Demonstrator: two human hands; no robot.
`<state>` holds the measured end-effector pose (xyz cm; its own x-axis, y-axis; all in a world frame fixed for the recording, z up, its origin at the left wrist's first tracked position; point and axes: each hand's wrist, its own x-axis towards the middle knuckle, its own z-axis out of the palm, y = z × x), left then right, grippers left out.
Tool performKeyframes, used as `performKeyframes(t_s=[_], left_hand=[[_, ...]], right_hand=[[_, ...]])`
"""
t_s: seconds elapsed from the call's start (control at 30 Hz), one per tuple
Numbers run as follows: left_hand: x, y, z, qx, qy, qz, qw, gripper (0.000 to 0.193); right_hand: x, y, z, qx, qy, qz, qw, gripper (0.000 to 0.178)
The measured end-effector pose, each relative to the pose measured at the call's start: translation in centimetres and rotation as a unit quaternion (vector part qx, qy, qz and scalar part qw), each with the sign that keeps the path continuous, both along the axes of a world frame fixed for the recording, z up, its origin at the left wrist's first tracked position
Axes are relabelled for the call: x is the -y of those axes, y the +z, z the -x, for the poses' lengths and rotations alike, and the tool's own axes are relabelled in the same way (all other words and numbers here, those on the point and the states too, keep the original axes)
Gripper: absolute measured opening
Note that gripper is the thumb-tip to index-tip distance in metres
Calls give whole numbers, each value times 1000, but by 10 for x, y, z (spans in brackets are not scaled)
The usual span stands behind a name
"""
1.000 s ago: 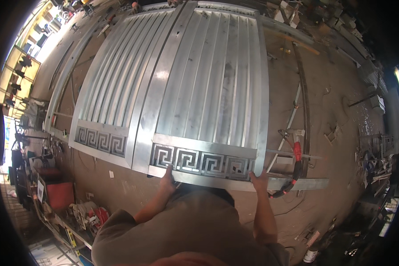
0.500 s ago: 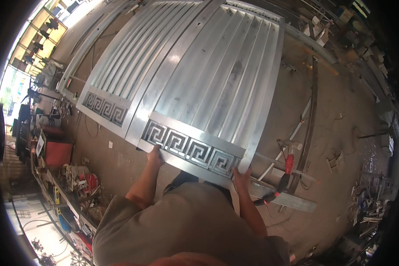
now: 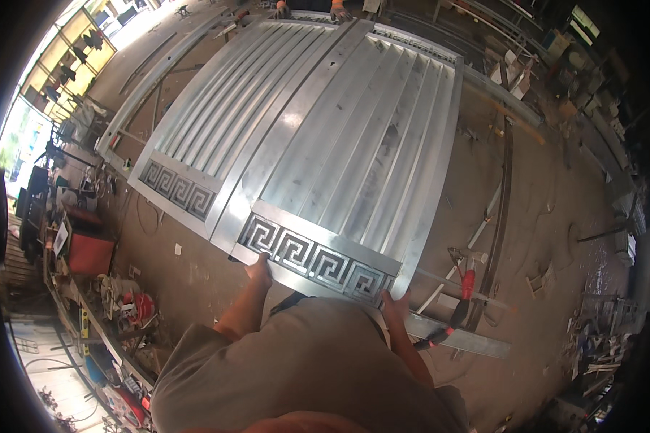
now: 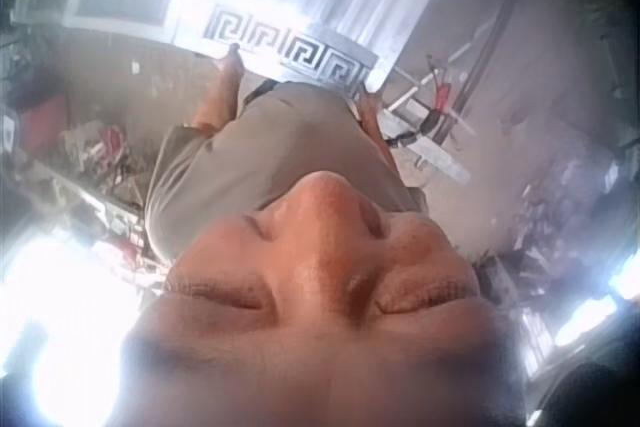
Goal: The person positions a large metal panel with a Greek key pattern onto a metal frame, then uses a welding torch to secure the panel to the frame. The person adjusts the panel's position multiple times before welding.
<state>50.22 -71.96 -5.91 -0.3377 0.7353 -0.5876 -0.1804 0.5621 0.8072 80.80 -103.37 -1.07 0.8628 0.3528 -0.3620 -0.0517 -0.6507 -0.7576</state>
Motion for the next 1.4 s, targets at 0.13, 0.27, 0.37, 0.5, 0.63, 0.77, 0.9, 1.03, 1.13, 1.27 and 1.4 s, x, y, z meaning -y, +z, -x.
performKeyframes(t_s=[0.13, 0.27, 0.37, 0.5, 0.63, 0.77, 0.9, 1.03, 1.13, 1.27, 1.4], left_hand=[[4, 17, -11, -44, 10, -5, 999, 88], [6, 17, -13, -52, 30, -10, 998, 86], [6, 13, -13, -75, 34, -7, 997, 84], [5, 11, -14, -84, 40, 0, 996, 88], [4, 11, -14, -96, 39, 17, 994, 90], [4, 14, -15, -104, 34, 14, 994, 80], [5, 20, -16, -104, 32, 11, 994, 79], [6, 27, -17, -89, 29, 14, 996, 82], [6, 28, -16, -136, 13, 24, 990, 79], [7, 21, -14, -140, 18, 20, 990, 77], [7, 14, -14, -158, 23, 24, 987, 81]], right_hand=[[-1, -5, 1, 17, -4, 23, 1000, 87], [0, -10, 0, 49, 7, 23, 998, 84], [0, -8, 0, 48, 6, 16, 999, 82], [-1, -3, 2, 33, 4, -6, 999, 82], [-2, -2, 2, 28, -1, 11, 1000, 81], [-1, -2, 1, 34, 7, 27, 999, 81], [-4, 6, 4, 38, 4, 19, 999, 82], [-9, 21, 8, 35, 0, -17, 999, 76], [-12, 29, 9, 21, 6, -13, 1000, 71], [-12, 25, 9, 37, 16, -44, 998, 70], [-7, 12, 7, 28, 1, -43, 999, 73]])
